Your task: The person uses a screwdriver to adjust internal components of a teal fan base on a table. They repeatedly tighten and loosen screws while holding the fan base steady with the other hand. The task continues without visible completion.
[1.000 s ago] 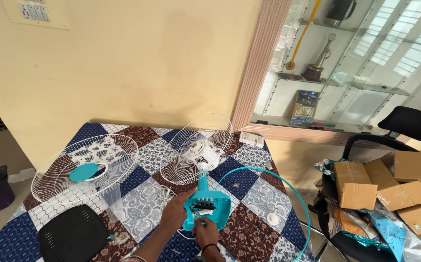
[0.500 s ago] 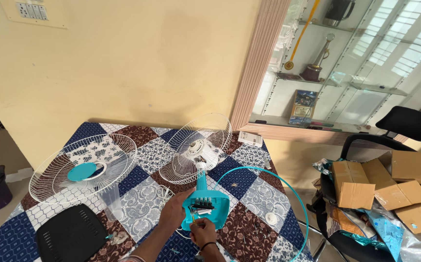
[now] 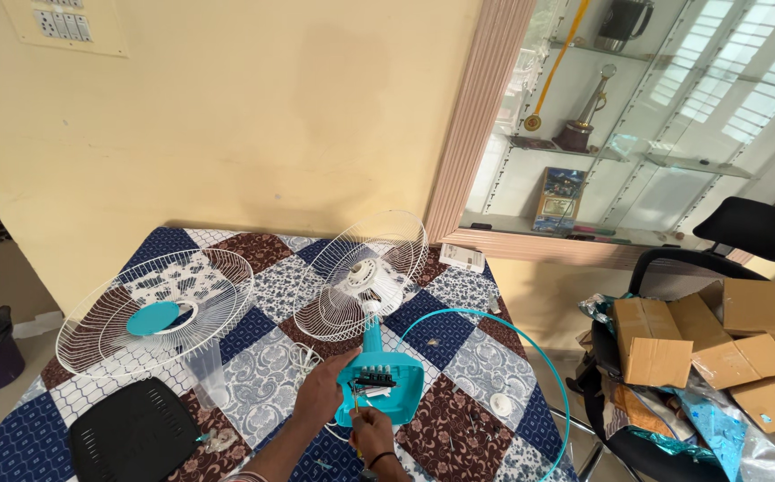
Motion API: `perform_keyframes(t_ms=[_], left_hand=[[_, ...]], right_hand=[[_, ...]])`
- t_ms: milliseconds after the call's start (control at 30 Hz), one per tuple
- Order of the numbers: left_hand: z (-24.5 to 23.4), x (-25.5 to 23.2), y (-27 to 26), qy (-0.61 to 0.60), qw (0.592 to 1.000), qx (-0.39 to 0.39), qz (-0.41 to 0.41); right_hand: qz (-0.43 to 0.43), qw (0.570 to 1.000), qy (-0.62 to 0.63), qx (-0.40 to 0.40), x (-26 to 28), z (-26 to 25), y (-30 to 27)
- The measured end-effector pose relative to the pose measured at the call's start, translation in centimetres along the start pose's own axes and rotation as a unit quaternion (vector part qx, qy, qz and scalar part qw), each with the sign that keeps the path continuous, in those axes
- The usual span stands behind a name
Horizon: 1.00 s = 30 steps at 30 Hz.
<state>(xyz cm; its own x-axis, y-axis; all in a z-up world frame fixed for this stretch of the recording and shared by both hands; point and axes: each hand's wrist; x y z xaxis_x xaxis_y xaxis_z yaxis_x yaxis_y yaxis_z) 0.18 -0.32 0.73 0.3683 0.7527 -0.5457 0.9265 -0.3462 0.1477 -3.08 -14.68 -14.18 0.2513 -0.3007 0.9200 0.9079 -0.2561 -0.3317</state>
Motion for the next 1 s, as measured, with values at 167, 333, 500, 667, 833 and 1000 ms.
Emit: perform_keyframes(t_ms=[167,333,500,667,833,1000], left_hand=[[-0.2,0.0,-0.3,-0.024,1.0,0.0,0.0],[-0.3,-0.1,-0.4,-0.031,0.999,-0.014,0.007],[-0.5,-0.2,-0.2,-0.019,1.0,0.0,0.005],[1.3,0.3,-1.1,-0.051,0.997,-0.053,0.007],[7.4,1.9,-2.9,-0.085,0.968,-0.228,-0.056],[14.0,4.3,-5.5,-0.111,0.916,-0.314,-0.224]], right_hand=[[-0.024,0.999,-0.035,-0.031,0.7,-0.4,-0.7],[-0.023,0.992,-0.108,-0.066,1.9,-0.8,-1.0],[-0.039,0.994,-0.094,-0.033,1.4,-2.9,-1.4],[-0.033,0.994,-0.056,-0.091,1.7,-6.6,-2.9],[-0.028,0.974,0.013,-0.225,2.7,-11.0,-5.5],[-0.043,0.946,0.027,-0.321,2.0,-15.3,-7.0]])
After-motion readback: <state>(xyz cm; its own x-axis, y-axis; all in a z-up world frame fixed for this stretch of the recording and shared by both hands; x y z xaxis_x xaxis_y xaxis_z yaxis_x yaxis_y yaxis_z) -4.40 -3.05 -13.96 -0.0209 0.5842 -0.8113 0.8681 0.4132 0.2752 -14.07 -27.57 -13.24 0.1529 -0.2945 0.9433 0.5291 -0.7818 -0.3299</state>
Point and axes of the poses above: each hand's wrist, its own y-axis towards the middle knuckle, its own z-axis out of the palm, x = y × z, and after that the axes turned 7 degrees about y, right-handed
